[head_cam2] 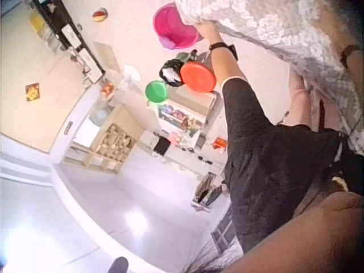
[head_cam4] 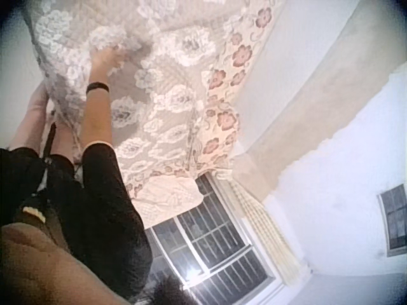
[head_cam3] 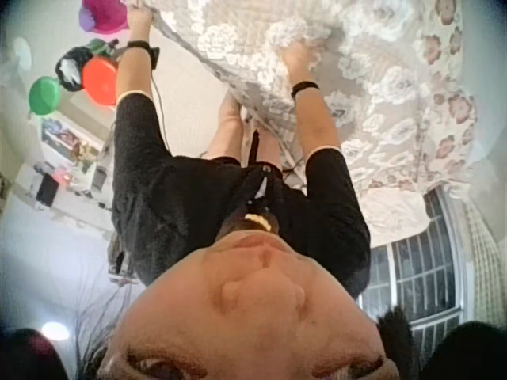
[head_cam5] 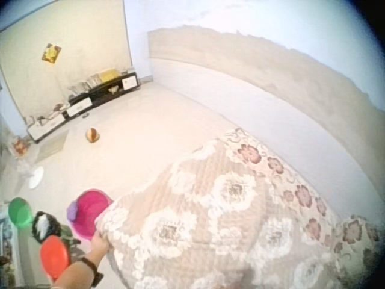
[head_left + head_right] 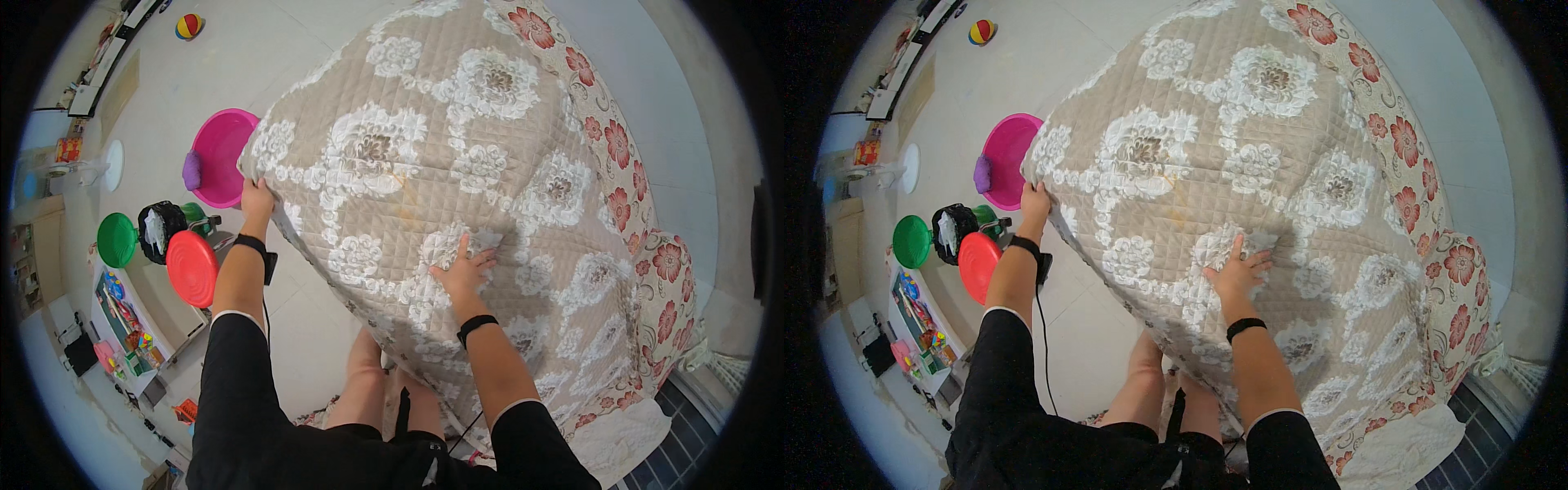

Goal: The person arranges several pillows and a plush toy on a sofa, spreads out a quilted mat, and then places more pillows and a small rug on top before tidying items on a nearby table.

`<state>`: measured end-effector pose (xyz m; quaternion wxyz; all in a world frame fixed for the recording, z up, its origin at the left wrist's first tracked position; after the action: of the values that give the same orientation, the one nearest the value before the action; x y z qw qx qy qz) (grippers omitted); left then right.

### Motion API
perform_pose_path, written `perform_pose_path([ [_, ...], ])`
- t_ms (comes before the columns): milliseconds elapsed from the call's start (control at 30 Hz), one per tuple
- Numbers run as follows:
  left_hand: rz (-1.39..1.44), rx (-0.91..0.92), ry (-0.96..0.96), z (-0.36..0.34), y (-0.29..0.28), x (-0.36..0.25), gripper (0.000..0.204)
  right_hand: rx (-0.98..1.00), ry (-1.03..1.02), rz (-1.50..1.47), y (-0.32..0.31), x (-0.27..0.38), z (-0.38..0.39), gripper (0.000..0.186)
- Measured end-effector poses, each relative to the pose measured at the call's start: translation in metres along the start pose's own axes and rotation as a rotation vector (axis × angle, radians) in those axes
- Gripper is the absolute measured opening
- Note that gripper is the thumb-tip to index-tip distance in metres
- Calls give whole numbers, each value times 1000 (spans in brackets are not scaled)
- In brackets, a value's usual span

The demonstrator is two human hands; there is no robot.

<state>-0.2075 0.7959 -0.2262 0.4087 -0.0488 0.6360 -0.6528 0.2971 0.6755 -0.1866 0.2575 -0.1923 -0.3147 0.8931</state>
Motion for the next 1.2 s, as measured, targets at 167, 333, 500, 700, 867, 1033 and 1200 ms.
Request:
perform_pose_path([
  [167,-43,9,-25,17,-4,29,31,13,-24,34,-8,-5,8,107],
  [333,461,100,-523,37,35,45,39,10,-76,1,-12,-9,-7,107],
  [500,713,578,-617,150,88,45,83,43,-68,-7,-23,-17,-4,106],
  [700,742,352,-483,215,78,33,58,-8,-162,-142,-22,-53,17,97],
  [867,478,217,-136,196,33,34,46,-489,-328,-306,-13,-148,44,62],
  [1033,197,398,-559,238,34,17,57,-441,121,-310,85,-331,92,52],
  [1200,-164,494,655,332,87,-100,85,-140,654,-795,245,-531,164,50],
])
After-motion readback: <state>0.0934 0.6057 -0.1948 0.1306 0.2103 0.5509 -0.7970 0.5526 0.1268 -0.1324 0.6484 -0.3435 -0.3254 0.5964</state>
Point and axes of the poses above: each hand's wrist, its own z-axis away from the middle knuckle, its own y-axis out of the palm, x = y × z, the point moved 7 cm from there along -z, towards the middle knuckle, and after that the axes turned 7 degrees about y, right-handed, at the moved point
